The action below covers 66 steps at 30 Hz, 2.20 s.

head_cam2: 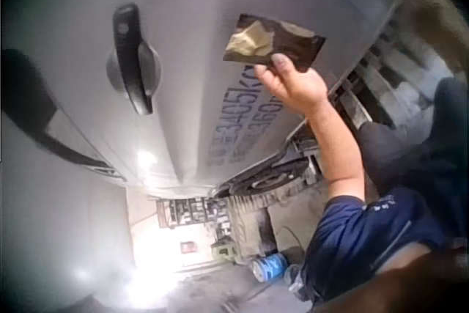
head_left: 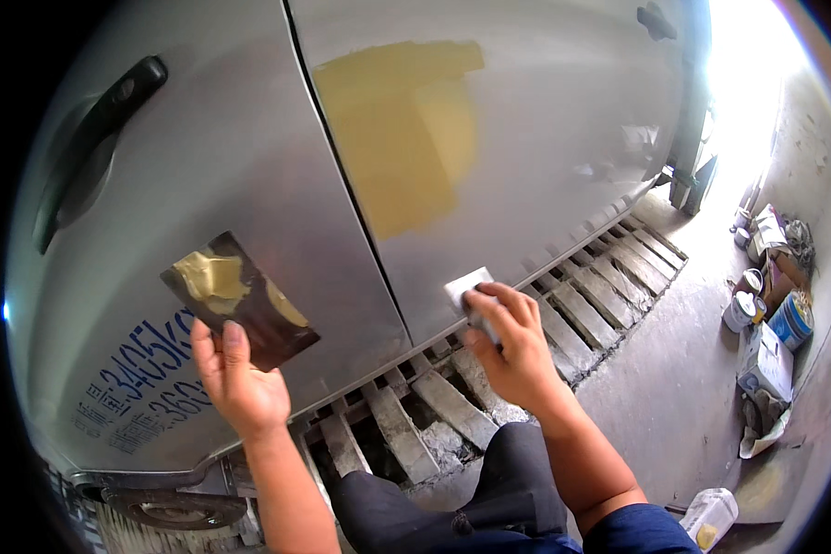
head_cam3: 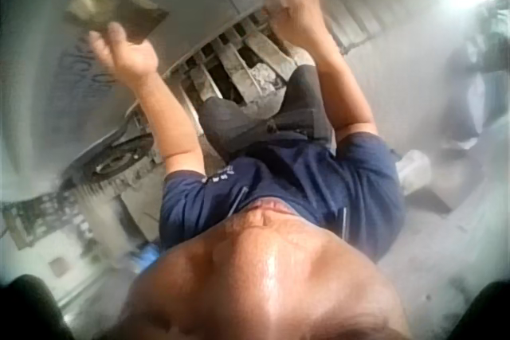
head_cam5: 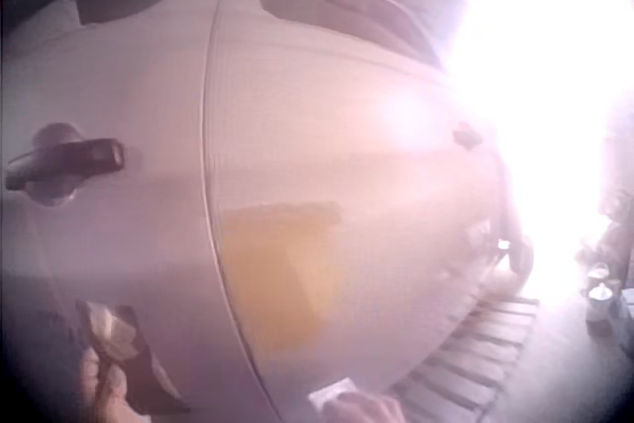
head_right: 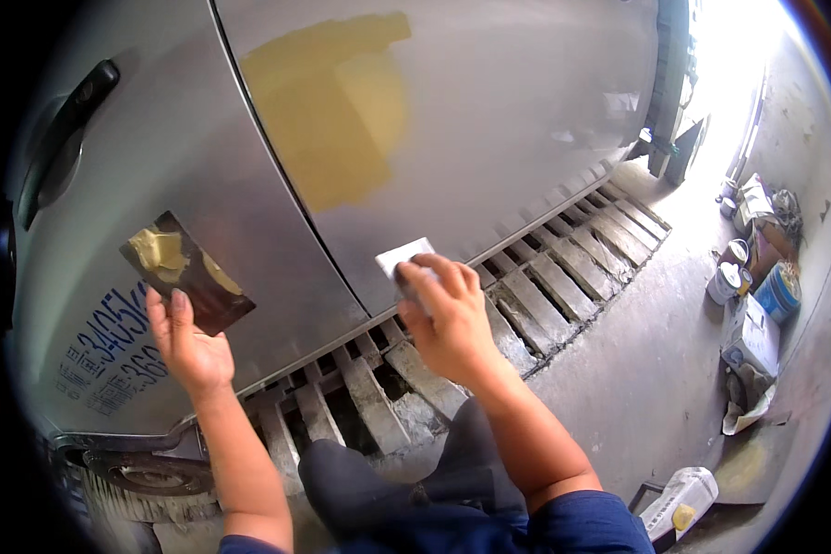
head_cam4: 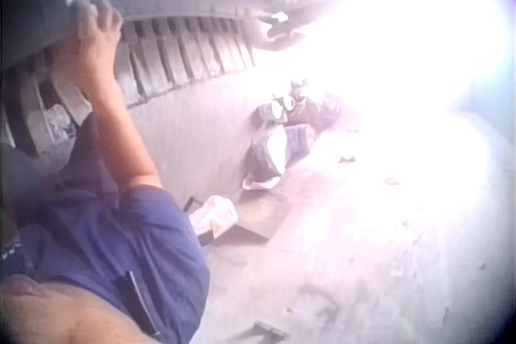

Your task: The person scoops yellow body filler from a container onto a metal spreader and applies it to a damaged area on the side of a silver van. They then use a smaller metal tool to smooth and level the filler on the vehicle's surface.

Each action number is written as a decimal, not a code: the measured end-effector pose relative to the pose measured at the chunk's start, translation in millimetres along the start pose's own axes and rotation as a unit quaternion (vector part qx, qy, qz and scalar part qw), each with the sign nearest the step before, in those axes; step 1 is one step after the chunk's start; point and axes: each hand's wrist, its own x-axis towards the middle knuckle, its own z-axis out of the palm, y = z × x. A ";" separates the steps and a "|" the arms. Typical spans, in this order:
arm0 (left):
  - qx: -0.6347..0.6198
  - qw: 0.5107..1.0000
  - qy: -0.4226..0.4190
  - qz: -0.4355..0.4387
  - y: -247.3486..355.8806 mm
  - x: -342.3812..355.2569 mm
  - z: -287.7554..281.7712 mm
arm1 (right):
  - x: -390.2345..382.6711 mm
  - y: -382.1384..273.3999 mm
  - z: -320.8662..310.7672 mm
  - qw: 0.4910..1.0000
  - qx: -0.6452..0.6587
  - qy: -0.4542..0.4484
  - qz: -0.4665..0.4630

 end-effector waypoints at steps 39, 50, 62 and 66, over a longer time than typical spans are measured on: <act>0.009 0.997 -0.068 0.029 -21.2 27.8 -48.5 | 158.0 -34.8 -37.8 0.964 -0.240 0.080 -0.079; 0.022 0.997 -0.068 0.034 -23.0 26.6 -51.4 | 155.8 -38.0 -29.7 0.955 -0.252 0.097 -0.118; 0.032 0.997 -0.059 0.037 -24.0 27.1 -54.7 | 157.7 -29.3 -38.4 0.956 -0.250 0.102 -0.113; 0.038 0.997 -0.054 0.042 -24.4 26.8 -54.2 | 167.0 -27.6 -50.1 0.956 -0.243 0.112 -0.118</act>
